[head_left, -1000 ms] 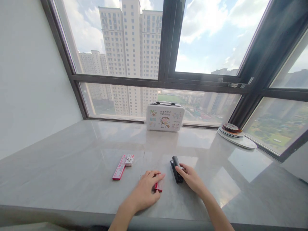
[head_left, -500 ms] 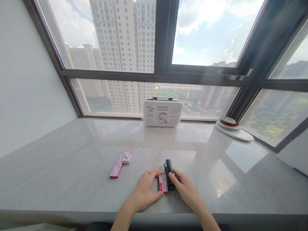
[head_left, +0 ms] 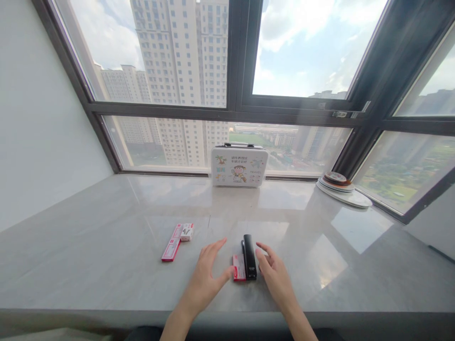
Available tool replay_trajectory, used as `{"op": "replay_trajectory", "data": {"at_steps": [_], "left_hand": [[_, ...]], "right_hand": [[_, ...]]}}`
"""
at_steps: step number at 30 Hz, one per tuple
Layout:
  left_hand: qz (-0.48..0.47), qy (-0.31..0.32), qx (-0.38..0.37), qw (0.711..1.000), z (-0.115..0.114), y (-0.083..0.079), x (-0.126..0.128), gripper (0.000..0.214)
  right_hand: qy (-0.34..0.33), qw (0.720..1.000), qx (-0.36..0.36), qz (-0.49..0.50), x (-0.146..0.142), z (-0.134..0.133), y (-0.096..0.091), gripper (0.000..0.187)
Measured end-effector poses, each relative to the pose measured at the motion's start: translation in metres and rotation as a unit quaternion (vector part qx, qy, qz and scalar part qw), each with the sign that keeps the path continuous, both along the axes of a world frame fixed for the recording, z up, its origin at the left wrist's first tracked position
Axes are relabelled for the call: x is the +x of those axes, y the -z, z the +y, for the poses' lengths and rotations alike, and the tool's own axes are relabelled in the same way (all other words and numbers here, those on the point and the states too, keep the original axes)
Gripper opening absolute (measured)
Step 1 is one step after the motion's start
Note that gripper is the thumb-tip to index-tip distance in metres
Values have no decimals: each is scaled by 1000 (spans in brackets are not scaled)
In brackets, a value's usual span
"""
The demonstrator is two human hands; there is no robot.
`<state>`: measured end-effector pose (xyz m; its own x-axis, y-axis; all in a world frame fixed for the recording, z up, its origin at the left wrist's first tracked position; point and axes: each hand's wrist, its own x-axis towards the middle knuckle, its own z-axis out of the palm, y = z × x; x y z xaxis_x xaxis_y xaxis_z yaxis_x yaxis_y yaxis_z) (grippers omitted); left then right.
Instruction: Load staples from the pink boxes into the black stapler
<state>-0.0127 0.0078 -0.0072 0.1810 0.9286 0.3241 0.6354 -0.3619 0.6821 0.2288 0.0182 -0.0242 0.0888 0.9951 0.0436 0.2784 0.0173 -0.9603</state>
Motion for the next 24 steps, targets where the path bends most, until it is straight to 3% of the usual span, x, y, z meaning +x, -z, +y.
{"op": "replay_trajectory", "data": {"at_steps": [2,4,6,8,10,15,19,21,24], "left_hand": [[14,-150,59,987,2,3,-31,45],[48,-317,72,945,4,8,-70,55],[101,-363,30,926,4,13,-105,70],[143,-321,-17,936,0,16,-126,72],[175,-256,-51,949,-6,14,-131,65],[144,-87,-131,977,-22,-5,-110,67],[95,-6,-217,971,-23,-28,-91,68],[82,10,-214,973,-20,-37,-75,64],[45,26,-126,991,-11,-45,-39,55]], "right_hand": [[1,1000,-9,27,1,-2,-1,69],[-4,999,-10,37,1,-3,-2,70],[-8,999,-6,33,1,-2,-1,68],[-11,1000,-5,23,1,-1,0,67],[-17,1000,-8,11,1,0,1,67],[-29,999,7,-40,2,0,1,61],[-45,997,14,-60,2,-3,-2,55],[-53,996,16,-67,2,-4,-3,55],[-60,995,18,-80,2,-4,-1,56]]}}
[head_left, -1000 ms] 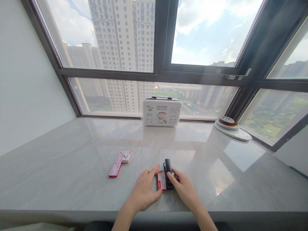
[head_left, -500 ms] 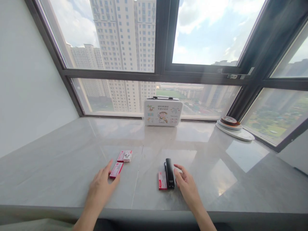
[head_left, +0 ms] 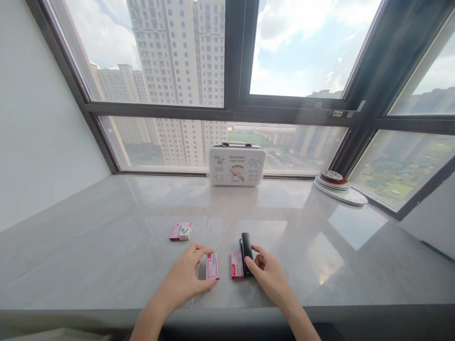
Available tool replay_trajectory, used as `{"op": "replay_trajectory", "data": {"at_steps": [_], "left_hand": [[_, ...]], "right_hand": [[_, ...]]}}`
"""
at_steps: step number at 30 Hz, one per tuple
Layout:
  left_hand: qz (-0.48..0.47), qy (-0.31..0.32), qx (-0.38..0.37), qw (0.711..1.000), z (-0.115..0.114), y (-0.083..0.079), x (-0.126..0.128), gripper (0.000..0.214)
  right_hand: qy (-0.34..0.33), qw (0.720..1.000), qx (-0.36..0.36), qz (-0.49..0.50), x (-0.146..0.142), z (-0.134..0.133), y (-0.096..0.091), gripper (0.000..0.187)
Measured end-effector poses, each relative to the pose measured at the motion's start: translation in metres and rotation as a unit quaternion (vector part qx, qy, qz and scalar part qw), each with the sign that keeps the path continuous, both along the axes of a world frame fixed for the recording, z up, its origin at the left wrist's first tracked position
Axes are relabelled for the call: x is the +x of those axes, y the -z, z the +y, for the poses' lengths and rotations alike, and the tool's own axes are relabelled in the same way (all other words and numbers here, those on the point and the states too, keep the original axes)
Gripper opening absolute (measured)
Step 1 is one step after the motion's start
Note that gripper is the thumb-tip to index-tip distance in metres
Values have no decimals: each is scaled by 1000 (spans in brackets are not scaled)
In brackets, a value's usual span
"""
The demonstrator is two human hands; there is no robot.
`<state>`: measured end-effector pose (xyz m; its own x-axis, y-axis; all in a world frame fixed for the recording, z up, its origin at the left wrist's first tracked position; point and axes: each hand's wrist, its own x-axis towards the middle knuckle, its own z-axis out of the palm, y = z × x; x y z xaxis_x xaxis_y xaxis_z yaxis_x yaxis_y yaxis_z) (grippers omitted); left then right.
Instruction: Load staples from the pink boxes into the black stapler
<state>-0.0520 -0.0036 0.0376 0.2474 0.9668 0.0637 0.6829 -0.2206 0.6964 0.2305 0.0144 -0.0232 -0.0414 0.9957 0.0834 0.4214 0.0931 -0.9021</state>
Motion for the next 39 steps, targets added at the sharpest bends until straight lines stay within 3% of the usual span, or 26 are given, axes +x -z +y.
{"op": "replay_trajectory", "data": {"at_steps": [4,7,14,19,21,22,25,26,28,31,36,39], "left_hand": [[-29,34,62,997,10,1,48,54],[-31,64,61,996,16,9,66,57],[-42,79,65,994,25,30,72,66],[-27,79,98,992,23,23,68,72],[-16,12,157,987,27,19,48,48],[-8,-61,197,978,31,18,33,36],[44,-337,254,905,49,27,-23,39],[81,-381,239,890,55,33,-41,40],[149,-355,195,902,61,47,-70,40],[193,-297,178,918,55,67,-91,41],[135,-200,231,943,18,85,-98,26],[89,-122,187,971,-3,83,-98,22]], "right_hand": [[-13,1000,3,-2,0,1,4,52],[-22,1000,9,5,0,1,4,48],[-46,999,13,24,1,-2,0,47],[-8,1000,3,8,1,-2,1,54],[4,1000,0,8,0,-2,1,60],[6,1000,-1,11,-1,-3,0,61],[5,1000,3,15,-2,-5,-2,59],[7,1000,4,13,-3,-6,-3,59],[13,1000,8,8,-4,-7,-3,57],[14,1000,9,3,-4,-8,-1,58],[6,1000,10,5,-2,-7,2,60],[3,1000,8,7,-1,-7,1,62]]}}
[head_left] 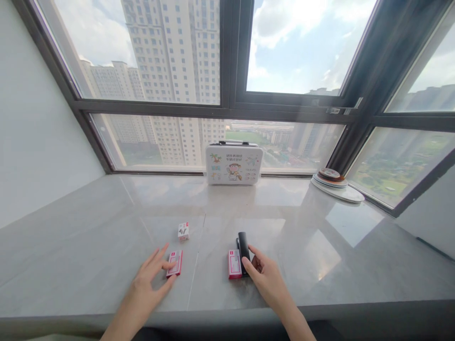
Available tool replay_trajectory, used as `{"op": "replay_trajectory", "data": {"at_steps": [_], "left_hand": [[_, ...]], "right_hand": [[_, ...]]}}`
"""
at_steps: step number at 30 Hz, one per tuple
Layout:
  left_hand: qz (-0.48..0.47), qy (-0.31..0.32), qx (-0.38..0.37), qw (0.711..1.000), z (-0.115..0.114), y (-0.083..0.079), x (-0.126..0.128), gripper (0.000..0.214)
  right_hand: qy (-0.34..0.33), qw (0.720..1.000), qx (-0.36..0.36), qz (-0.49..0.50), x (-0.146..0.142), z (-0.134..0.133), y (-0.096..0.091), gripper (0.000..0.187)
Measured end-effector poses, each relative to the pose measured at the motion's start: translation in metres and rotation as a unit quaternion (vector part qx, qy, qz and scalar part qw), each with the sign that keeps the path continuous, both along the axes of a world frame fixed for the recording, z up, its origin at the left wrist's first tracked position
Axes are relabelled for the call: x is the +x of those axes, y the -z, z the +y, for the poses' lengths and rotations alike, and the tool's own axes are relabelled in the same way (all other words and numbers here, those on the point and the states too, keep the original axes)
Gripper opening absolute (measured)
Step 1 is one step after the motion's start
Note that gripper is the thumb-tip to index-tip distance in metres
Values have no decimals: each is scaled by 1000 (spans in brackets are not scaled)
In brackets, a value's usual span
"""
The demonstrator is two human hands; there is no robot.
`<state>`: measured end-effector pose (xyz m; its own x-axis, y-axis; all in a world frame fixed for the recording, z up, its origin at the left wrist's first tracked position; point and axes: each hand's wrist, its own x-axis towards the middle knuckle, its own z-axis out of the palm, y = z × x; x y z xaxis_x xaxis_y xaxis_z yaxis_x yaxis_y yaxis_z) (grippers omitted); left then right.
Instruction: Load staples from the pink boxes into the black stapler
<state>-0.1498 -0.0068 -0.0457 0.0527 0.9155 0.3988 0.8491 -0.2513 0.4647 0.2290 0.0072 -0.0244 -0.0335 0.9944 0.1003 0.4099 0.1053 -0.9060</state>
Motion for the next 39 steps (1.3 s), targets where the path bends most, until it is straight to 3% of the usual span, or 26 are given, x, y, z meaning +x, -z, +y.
{"op": "replay_trajectory", "data": {"at_steps": [6,11,15,18,21,28,31,33,35,37,39], "left_hand": [[-53,62,-133,988,-10,-32,34,28],[-106,118,-99,982,4,-64,98,46],[-149,180,-107,966,13,-79,144,53],[-176,225,-146,947,17,-79,160,54],[-203,231,-177,935,21,-74,162,56],[-230,225,-193,927,25,-57,167,66],[-222,218,-168,936,23,-51,165,81],[-211,198,-120,950,25,-50,153,77],[-208,132,-56,968,34,-52,128,51],[-201,-24,-2,979,49,-55,94,41],[-129,-200,-17,971,66,-56,61,45]], "right_hand": [[-12,1000,-8,2,1,0,1,64],[-22,1000,-4,7,0,1,1,62],[-25,1000,2,-1,2,1,1,61],[-30,1000,2,-4,4,3,2,60],[-45,999,-9,4,6,5,3,60],[-70,997,-17,1,6,7,-3,61],[-41,998,-36,25,10,5,-2,72],[-10,997,-54,46,15,-1,-1,80],[-5,996,-69,54,19,-8,-1,85],[-28,996,-75,42,21,-16,-3,91],[-45,996,-78,10,20,-20,-6,96]]}}
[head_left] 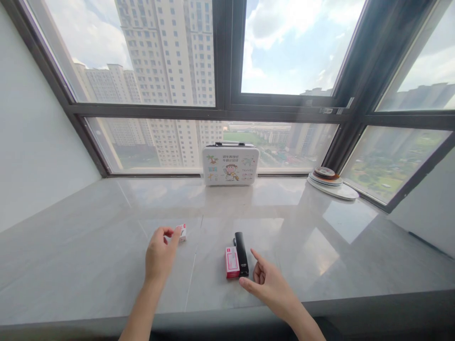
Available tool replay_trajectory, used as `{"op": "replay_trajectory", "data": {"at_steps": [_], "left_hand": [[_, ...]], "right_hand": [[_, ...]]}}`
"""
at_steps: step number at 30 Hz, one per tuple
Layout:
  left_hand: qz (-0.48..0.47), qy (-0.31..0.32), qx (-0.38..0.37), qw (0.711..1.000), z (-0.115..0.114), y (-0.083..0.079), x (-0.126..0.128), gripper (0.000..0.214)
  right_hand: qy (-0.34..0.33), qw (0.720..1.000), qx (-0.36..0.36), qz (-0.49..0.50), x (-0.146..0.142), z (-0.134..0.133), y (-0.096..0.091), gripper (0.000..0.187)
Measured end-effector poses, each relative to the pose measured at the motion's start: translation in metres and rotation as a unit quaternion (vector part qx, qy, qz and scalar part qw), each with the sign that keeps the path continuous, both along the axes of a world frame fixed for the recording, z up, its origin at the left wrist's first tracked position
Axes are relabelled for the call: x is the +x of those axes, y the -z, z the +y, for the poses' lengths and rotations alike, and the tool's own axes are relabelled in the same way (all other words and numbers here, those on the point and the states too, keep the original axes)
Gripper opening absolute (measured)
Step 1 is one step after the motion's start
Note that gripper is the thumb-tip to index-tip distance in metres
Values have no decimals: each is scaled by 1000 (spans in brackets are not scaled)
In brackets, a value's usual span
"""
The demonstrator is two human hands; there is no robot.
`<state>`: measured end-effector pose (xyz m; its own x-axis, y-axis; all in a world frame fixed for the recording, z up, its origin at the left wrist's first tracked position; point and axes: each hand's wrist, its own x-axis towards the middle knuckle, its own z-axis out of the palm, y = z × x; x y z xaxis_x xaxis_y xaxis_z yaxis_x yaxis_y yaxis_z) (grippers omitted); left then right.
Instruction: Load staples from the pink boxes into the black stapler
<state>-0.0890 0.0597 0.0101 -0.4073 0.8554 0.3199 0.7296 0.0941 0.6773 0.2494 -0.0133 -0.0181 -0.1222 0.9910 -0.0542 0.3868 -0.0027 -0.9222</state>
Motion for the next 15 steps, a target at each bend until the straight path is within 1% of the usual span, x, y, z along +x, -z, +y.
{"op": "replay_trajectory", "data": {"at_steps": [1,2,4,6,9,10,12,14,15], "left_hand": [[46,-27,-62,997,9,1,-12,48],[84,-10,-122,989,16,2,-20,51],[118,37,-168,978,28,5,-22,54],[125,93,-167,974,35,8,-6,55],[127,170,-164,963,40,10,31,59],[125,194,-164,959,40,10,44,60],[117,239,-167,949,39,10,66,63],[106,281,-174,938,37,9,81,66],[100,299,-180,932,35,8,86,68]], "right_hand": [[-5,1000,0,-22,-2,-1,-2,97],[-9,999,1,-45,-4,0,-3,97],[-14,996,2,-84,-8,3,-6,96],[-21,994,6,-109,-11,7,-9,94],[-37,991,19,-124,-13,11,-14,89],[-43,991,25,-123,-13,11,-16,84],[-54,991,36,-115,-14,12,-21,69],[-63,991,47,-104,-17,13,-25,56],[-65,991,53,-100,-19,13,-27,54]]}}
